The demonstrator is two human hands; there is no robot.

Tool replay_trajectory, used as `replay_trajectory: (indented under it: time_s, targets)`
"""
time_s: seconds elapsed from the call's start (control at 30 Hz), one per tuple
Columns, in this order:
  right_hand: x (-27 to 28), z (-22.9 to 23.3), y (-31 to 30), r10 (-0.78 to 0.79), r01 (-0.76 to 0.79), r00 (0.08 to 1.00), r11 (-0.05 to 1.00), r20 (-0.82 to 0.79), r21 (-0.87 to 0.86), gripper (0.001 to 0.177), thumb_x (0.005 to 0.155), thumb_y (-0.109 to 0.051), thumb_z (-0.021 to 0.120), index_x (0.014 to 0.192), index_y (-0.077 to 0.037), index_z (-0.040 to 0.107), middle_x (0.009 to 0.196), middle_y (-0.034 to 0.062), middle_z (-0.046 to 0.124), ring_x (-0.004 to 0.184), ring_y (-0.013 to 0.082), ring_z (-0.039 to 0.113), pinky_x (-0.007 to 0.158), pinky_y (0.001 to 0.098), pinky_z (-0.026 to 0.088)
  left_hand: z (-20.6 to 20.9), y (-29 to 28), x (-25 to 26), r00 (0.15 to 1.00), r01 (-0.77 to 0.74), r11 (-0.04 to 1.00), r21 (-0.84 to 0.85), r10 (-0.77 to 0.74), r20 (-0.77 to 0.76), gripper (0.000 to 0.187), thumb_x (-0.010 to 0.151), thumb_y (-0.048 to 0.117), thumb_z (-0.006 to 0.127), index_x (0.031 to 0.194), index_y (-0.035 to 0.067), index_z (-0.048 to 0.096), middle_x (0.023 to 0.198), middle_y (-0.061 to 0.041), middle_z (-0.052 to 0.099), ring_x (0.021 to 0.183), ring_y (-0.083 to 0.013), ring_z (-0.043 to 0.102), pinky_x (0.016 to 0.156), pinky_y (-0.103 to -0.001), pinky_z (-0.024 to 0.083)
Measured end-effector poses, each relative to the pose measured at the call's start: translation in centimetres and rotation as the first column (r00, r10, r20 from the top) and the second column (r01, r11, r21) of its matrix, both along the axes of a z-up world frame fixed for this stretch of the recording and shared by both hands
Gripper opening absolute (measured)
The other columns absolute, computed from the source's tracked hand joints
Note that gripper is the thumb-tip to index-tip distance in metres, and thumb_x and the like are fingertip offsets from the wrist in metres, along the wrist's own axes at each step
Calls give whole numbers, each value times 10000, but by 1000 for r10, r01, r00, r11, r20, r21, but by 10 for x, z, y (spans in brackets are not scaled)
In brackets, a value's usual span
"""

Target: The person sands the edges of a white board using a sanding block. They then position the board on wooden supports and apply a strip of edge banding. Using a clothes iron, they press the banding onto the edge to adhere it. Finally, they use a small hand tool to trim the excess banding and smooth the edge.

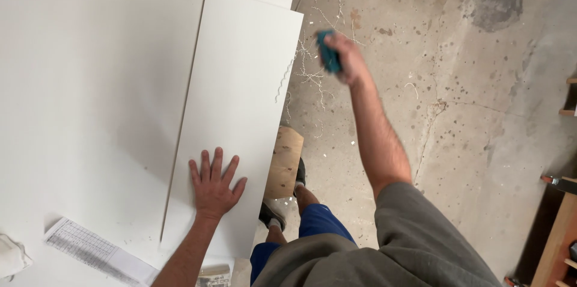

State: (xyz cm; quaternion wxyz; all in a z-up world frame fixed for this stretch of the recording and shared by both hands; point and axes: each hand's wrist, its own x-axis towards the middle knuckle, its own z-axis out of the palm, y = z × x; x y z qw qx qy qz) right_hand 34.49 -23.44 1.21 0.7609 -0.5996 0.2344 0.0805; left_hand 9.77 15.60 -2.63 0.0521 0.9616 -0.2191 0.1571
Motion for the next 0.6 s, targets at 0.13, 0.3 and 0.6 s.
replay_trajectory:
  time_s: [0.13, 0.3, 0.6]
  targets:
    - [-60, -13, 32, 405, -408, 911, 861, 77, 304, 496, 876, -140, 709, 1336, 25, 621, 879, 188, 681, 632, 227, 690, 406, 304, 551, -2, 1, -7, 1000, -11, 1000, -2, 11, -3, 609, 905, 603, 529, 1462, 358, 567, 1562, -134, 517, 1447, -453, 457, 1189, -705, 258]
    - [-94, -10, 34, -227, 236, 929, 972, 293, 4, 479, 1039, -144, 611, 1500, -114, 483, 882, 151, 704, 813, 194, 722, 633, 283, 591, -6, 3, -7, 999, -14, 1000, 25, 13, 52, 587, 918, 614, 526, 1443, 360, 594, 1529, -109, 558, 1433, -415, 493, 1191, -665, 276]
    - [-320, -16, 112, 162, -161, 987, 987, -13, 22, 283, 984, -140, 735, 1250, -93, 652, 861, -3, 506, 768, 164, 645, 673, 320, 624, -13, -2, -14, 998, 15, 968, -249, 1, 65, 433, 946, 491, 682, 1289, 233, 734, 1460, -101, 611, 1384, -369, 535, 1158, -593, 347]
